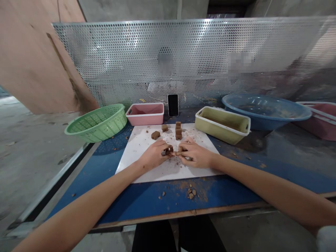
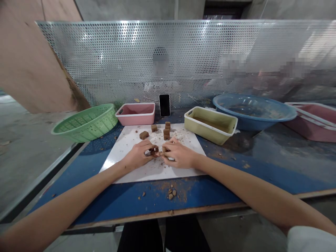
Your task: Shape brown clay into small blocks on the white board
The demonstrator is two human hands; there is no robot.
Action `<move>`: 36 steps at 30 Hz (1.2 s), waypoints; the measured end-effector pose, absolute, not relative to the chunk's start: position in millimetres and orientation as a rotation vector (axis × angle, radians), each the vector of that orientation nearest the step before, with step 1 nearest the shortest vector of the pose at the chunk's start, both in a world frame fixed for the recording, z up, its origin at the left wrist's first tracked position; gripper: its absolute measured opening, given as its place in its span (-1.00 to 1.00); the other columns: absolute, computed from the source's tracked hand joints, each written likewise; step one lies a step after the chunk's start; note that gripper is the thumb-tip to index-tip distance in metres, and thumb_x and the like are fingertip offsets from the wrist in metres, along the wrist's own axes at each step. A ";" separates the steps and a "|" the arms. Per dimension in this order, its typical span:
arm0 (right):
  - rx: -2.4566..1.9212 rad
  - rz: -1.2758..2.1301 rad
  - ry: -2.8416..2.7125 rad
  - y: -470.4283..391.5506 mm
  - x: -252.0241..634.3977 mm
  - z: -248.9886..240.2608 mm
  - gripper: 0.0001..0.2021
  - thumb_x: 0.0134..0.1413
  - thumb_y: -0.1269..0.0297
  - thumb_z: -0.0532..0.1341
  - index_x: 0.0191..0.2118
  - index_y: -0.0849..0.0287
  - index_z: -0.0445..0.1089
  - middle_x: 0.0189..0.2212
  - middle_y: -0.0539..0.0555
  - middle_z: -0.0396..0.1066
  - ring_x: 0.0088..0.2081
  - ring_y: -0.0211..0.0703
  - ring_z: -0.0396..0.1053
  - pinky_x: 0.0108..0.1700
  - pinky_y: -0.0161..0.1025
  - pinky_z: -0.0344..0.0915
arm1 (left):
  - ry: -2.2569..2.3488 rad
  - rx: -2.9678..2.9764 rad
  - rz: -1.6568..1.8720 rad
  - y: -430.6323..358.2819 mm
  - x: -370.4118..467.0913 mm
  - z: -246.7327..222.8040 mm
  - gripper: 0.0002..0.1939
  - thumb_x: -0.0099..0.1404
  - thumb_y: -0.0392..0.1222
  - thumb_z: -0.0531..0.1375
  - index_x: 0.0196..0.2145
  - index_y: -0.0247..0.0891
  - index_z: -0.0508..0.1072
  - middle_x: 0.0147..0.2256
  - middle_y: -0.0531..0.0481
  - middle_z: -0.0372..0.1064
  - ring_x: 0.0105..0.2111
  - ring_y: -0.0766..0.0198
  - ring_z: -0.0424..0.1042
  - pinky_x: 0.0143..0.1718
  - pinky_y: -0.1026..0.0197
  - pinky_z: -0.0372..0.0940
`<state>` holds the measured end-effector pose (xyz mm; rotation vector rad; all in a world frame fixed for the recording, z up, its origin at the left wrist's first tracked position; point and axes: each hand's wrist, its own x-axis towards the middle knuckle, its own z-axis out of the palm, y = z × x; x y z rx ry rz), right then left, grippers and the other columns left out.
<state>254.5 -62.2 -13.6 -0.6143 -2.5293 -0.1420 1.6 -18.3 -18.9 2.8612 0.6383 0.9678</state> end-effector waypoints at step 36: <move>-0.592 -0.134 -2.465 -61.1 253.4 -18.9 -0.71 0.43 0.38 0.09 -0.32 0.15 0.50 -0.40 0.06 0.43 -0.30 -0.14 0.35 -0.05 -0.05 0.24 | 0.673 2.817 0.939 -19.8 1.3 -17.7 -0.85 0.45 -0.11 0.31 -0.19 -0.26 0.55 -0.31 -0.07 0.50 -0.26 0.17 0.46 -0.17 0.13 0.42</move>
